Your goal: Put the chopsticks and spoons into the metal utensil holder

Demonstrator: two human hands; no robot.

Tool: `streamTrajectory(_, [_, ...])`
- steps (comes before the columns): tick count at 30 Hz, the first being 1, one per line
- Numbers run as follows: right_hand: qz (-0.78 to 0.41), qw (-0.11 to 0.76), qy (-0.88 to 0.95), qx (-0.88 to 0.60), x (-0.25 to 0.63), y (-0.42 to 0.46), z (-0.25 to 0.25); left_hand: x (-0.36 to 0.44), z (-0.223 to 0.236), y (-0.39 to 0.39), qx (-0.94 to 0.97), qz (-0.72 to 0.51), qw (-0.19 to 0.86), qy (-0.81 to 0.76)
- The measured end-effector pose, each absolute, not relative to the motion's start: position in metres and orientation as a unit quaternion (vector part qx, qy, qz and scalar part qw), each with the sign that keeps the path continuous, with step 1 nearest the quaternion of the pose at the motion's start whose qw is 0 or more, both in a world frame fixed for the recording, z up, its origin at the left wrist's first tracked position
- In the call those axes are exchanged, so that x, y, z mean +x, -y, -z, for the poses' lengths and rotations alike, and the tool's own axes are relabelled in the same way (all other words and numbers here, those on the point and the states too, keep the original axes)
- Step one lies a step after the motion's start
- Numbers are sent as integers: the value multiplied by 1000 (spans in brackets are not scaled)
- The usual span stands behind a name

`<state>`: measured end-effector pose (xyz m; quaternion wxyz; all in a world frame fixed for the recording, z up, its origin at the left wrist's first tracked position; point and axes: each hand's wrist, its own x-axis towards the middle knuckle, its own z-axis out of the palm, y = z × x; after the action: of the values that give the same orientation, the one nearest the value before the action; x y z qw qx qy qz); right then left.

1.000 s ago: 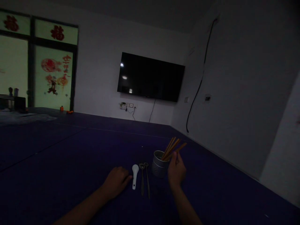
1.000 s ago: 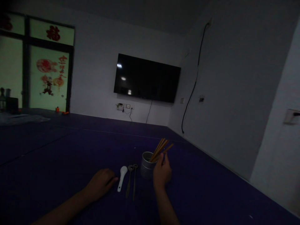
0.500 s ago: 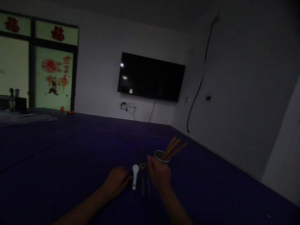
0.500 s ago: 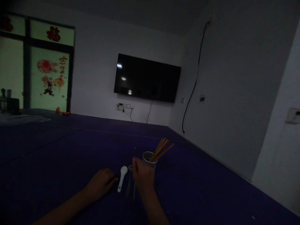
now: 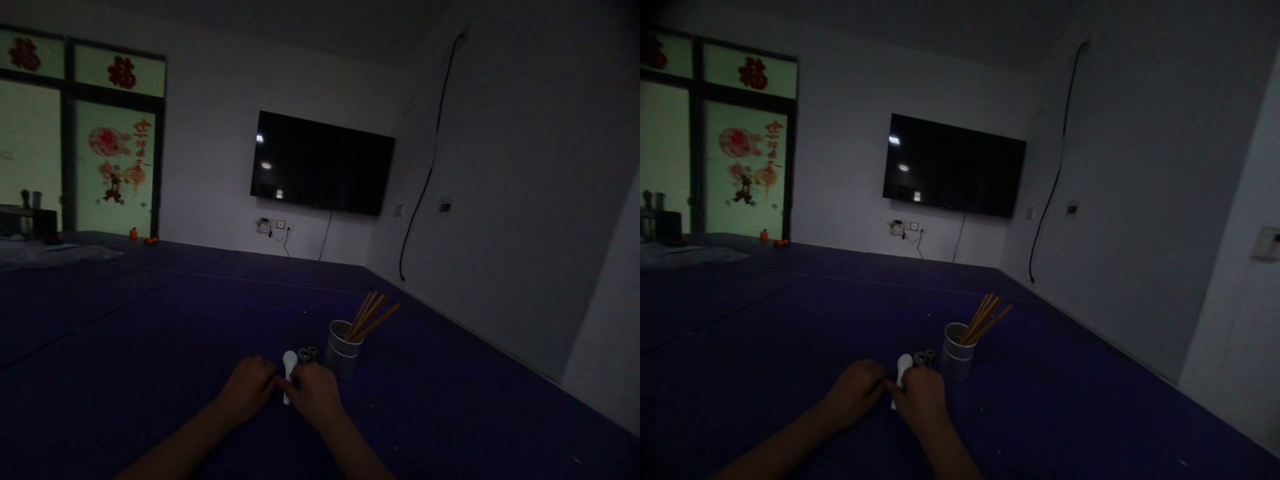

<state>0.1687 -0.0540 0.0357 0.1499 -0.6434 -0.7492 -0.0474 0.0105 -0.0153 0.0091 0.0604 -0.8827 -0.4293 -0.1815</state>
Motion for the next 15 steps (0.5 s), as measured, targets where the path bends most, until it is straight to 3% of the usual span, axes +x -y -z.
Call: streamTrajectory(15, [51, 124, 734, -666, 167, 51, -27, 12, -11, 17, -884, 172, 45, 433])
